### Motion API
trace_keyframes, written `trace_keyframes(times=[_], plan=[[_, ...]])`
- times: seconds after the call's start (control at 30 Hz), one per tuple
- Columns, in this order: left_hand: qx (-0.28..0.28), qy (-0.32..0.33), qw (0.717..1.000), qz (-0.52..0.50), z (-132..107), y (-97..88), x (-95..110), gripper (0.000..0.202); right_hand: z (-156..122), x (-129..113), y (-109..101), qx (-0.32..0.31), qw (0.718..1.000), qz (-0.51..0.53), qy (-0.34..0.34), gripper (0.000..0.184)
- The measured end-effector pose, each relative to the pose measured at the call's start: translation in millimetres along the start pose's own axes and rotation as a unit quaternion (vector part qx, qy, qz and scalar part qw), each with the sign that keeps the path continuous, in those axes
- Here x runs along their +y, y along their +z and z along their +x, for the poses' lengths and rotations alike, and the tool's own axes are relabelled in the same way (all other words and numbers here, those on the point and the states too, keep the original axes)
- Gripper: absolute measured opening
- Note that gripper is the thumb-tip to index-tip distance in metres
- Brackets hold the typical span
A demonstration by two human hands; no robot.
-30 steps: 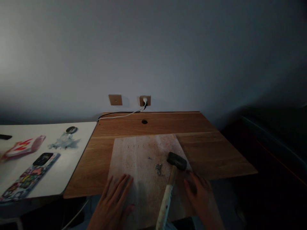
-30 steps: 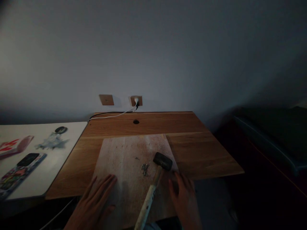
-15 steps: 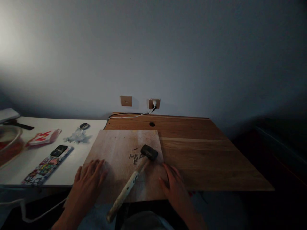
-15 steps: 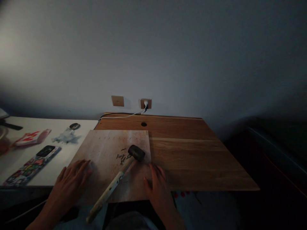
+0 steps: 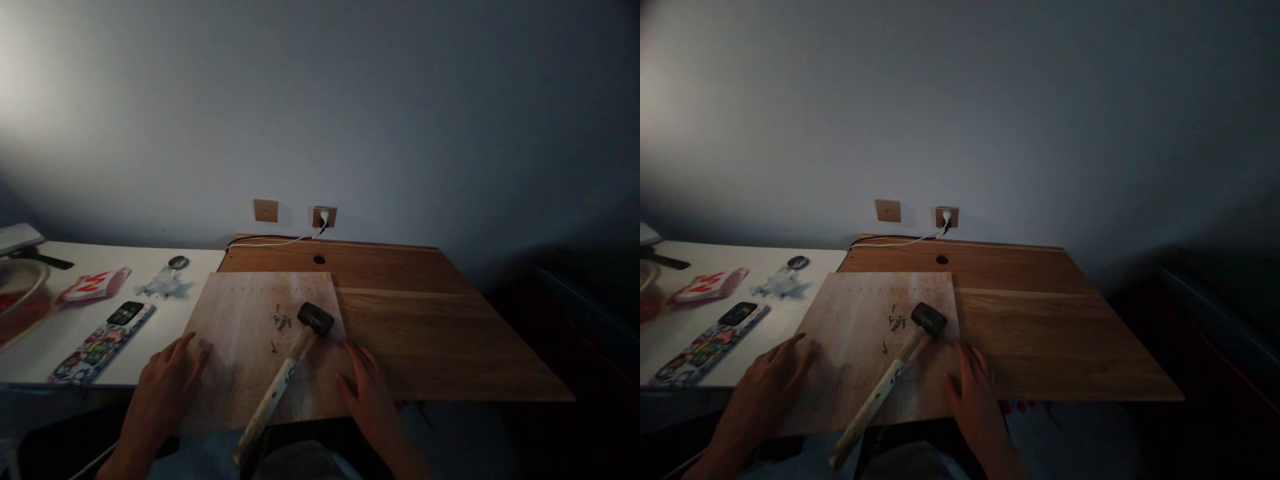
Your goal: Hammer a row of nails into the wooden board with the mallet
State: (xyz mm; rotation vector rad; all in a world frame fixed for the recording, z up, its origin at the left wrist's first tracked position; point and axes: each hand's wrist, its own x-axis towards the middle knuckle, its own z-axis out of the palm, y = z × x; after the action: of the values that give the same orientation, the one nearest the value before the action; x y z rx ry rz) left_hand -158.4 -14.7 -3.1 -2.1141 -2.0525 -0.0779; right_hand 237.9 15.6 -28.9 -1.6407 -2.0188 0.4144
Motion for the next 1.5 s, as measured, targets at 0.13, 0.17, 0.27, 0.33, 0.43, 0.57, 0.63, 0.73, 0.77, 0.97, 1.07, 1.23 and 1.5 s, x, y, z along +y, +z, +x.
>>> trace_keyframes(times=[0.13,0.17,0.27,0.33,0.43,0.57,0.63,0.73,0.77,0.97,1.07,1.23,1.5], plan=[[0.004,0.020,1.000,-0.012,-1,-5.8,26,0.040,-3,24,-10,0.028,0.999,-0.003,0.043,0.049],[0.003,0.015,1.000,-0.027,0,-7.0,36,0.037,-6,33,-15,0.037,0.998,-0.002,0.057,0.049],[0.008,0.001,0.996,-0.089,1,-10.1,68,0.035,-19,61,-31,0.061,0.994,-0.001,0.093,0.053],[0.024,0.011,0.991,-0.132,2,-11.4,88,0.037,-30,80,-43,0.079,0.990,-0.002,0.117,0.055],[0.047,0.040,0.983,-0.175,2,-12.7,111,0.042,-48,103,-60,0.103,0.983,-0.007,0.151,0.059],[0.051,0.057,0.979,-0.187,9,-16.2,124,0.044,-65,119,-73,0.126,0.975,-0.020,0.183,0.060],[0.045,0.054,0.983,-0.171,17,-19.4,125,0.044,-69,118,-76,0.130,0.974,-0.016,0.182,0.057],[0.052,0.060,0.987,-0.136,28,-23.6,125,0.043,-69,109,-79,0.151,0.974,-0.015,0.166,0.051],[0.064,0.069,0.987,-0.129,32,-24.4,125,0.041,-68,103,-81,0.165,0.973,-0.017,0.160,0.051],[0.109,0.250,0.941,-0.199,51,-25.8,157,0.027,-62,58,-83,0.174,0.977,0.009,0.127,0.038],[0.059,0.320,0.915,-0.239,67,-31.1,188,0.025,-54,37,-77,0.083,0.991,0.037,0.101,0.037],[-0.003,0.371,0.898,-0.236,97,-43.1,232,0.024,-37,20,-68,0.005,0.993,0.032,0.113,0.031],[-0.052,0.388,0.899,-0.198,128,-40.8,263,0.018,-45,38,-81,0.059,0.942,0.253,0.214,0.046]])
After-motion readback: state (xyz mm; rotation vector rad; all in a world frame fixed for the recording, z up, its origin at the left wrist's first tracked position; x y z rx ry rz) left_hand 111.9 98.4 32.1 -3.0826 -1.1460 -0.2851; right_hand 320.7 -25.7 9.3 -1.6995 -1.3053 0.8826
